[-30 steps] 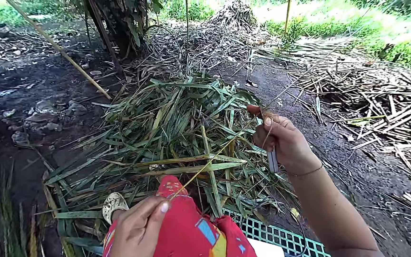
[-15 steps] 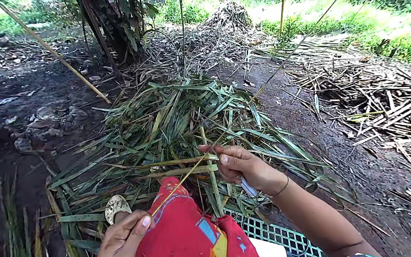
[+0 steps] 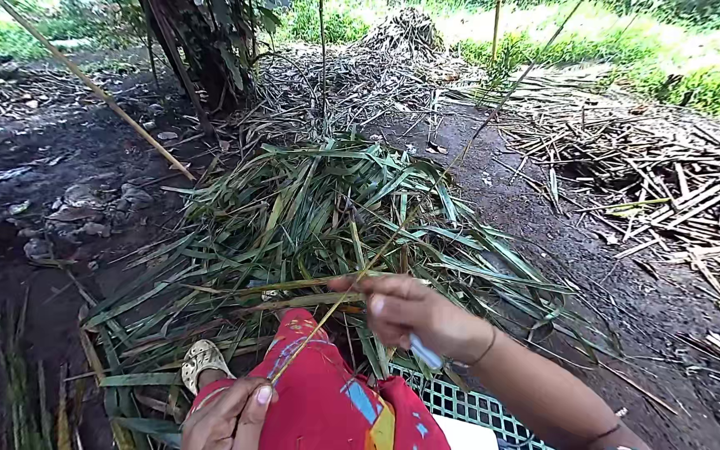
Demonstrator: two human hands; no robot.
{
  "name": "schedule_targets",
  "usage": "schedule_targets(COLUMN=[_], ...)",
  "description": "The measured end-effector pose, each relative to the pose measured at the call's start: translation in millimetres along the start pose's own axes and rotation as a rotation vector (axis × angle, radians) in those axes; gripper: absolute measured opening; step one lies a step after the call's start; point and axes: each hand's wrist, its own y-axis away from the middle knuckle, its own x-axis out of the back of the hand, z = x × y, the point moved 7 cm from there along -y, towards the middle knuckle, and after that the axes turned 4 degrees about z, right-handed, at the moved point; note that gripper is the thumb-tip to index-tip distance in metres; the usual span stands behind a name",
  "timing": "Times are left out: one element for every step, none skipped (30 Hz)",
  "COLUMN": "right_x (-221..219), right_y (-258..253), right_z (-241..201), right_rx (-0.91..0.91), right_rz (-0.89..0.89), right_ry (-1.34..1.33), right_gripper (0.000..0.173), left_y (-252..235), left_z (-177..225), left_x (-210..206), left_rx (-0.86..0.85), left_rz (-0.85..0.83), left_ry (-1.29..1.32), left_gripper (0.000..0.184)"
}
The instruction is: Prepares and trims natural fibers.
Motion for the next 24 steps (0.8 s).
schedule_targets(right_x=[-12,-18,-16,-8,5,22,41,61,77,89,93,90,78,60,37,14,-8,-25,-38,-44,-46,-44,-39,-32], right_y=[-1,-1,-2,-2,-2,-1,0,1,3,6,8,9,8,6,5,4,3,3,3,3,2,3,3,4], right_z=[7,10,10,7,1,-8,-18,-28,-37,-43,-45,-43,-38,-29,-17,-5,6,14,20,24,26,26,24,22], right_rx=[-0.012,-0.005,0.023,0.064,0.106,0.147,0.195,0.244,0.291,0.322,0.33,0.313,0.269,0.205,0.129,0.059,0.002,-0.039,-0.055,-0.05,-0.026,0.011,0.057,0.103], right_rz=[-0.049,-0.069,-0.049,-0.005,0.06,0.136,0.204,0.261,0.318,0.377,0.415,0.409,0.364,0.289,0.2,0.098,0.003,-0.07,-0.123,-0.152,-0.161,-0.156,-0.144,-0.119], right_ry=[-0.035,-0.071,-0.093,-0.103,-0.109,-0.108,-0.109,-0.108,-0.111,-0.127,-0.151,-0.162,-0.162,-0.165,-0.174,-0.181,-0.193,-0.21,-0.232,-0.253,-0.265,-0.259,-0.245,-0.224], right_gripper=[0.044,0.043,0.041,0.04,0.038,0.038,0.038,0.038,0.039,0.039,0.039,0.038,0.038,0.039,0.042,0.044,0.045,0.045,0.045,0.044,0.043,0.043,0.042,0.04], left_y=[0,0,1,3,5,8,11,13,16,17,19,19,20,20,20,19,18,18,17,17,17,17,17,18], left_z=[6,12,18,22,26,29,32,32,33,32,31,30,30,31,32,33,35,36,38,38,40,41,43,44], left_x=[-3,-5,-5,-3,1,5,9,13,16,19,19,19,16,13,8,4,0,-3,-4,-5,-5,-5,-4,-4], left_rx=[-0.045,-0.085,-0.124,-0.158,-0.188,-0.218,-0.245,-0.269,-0.293,-0.312,-0.33,-0.348,-0.366,-0.385,-0.404,-0.424,-0.443,-0.457,-0.465,-0.47,-0.469,-0.46,-0.444,-0.432], left_rz=[0.023,0.045,0.069,0.091,0.112,0.131,0.149,0.166,0.187,0.207,0.225,0.242,0.258,0.27,0.283,0.297,0.316,0.334,0.351,0.364,0.368,0.361,0.347,0.333], left_ry=[-0.043,-0.087,-0.133,-0.184,-0.24,-0.294,-0.338,-0.377,-0.421,-0.468,-0.52,-0.577,-0.629,-0.662,-0.68,-0.688,-0.685,-0.671,-0.648,-0.623,-0.593,-0.56,-0.525,-0.49], left_gripper=[0.038,0.042,0.044,0.045,0.045,0.045,0.044,0.044,0.043,0.042,0.04,0.037,0.036,0.034,0.033,0.032,0.032,0.032,0.031,0.031,0.031,0.031,0.032,0.032])
